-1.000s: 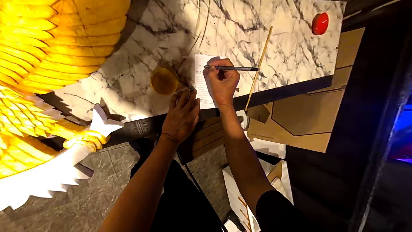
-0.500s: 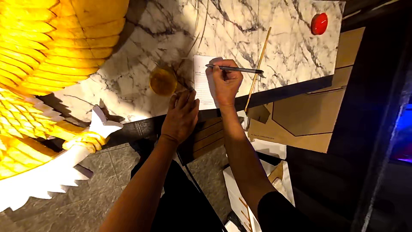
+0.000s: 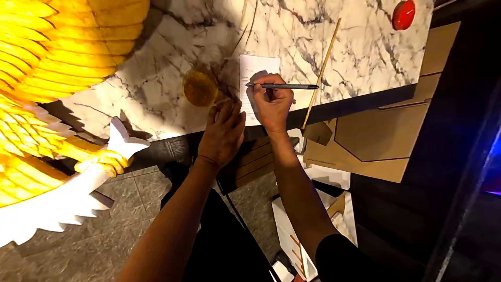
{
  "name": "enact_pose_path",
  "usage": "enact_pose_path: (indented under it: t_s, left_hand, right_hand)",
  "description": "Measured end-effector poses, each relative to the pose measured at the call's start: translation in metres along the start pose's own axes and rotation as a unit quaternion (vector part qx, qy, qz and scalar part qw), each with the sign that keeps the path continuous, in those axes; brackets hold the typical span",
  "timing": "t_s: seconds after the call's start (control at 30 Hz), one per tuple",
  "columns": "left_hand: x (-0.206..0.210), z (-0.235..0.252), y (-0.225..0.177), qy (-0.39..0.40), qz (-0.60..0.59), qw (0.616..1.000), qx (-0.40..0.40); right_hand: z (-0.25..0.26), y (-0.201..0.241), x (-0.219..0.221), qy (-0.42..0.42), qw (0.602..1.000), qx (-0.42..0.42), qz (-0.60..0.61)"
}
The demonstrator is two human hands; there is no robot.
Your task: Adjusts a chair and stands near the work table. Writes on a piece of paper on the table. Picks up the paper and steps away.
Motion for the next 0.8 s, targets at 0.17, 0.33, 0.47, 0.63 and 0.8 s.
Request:
enact_pose_path:
  t_s: [0.17,0.33,0.47,0.63,0.8]
  left_hand:
    - [0.0,0.002,0.0,0.011,0.002,1.0,-0.005]
    - [0.0,0.001,-0.001,0.008,0.003,1.0,-0.005]
    - [0.001,0.001,-0.001,0.009,0.006,1.0,-0.003]
    - [0.0,0.001,-0.001,0.007,0.005,1.0,-0.005]
    - [-0.001,0.002,-0.001,0.014,-0.003,1.0,-0.002]
  right_hand:
    - [0.001,0.0,0.002,0.011,1.0,0.002,-0.008]
    - [0.001,0.0,0.003,0.016,1.0,0.001,0.009]
    - [0.002,0.0,-0.007,-0.007,1.0,0.008,-0.009]
    - [0.002,-0.009,-0.021,-0.02,1.0,0.012,-0.02]
    - [0.002,-0.005,-0.015,0.015,0.999,0.003,-0.029]
Point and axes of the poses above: each hand's wrist, its own z-axis towards the middle knuckle, its own x-axis out of the palm, y = z × x, the point moved 7 cm from there along z, towards the middle knuckle, and after that the axes turned 11 degrees about -z, right-handed, at the moved point
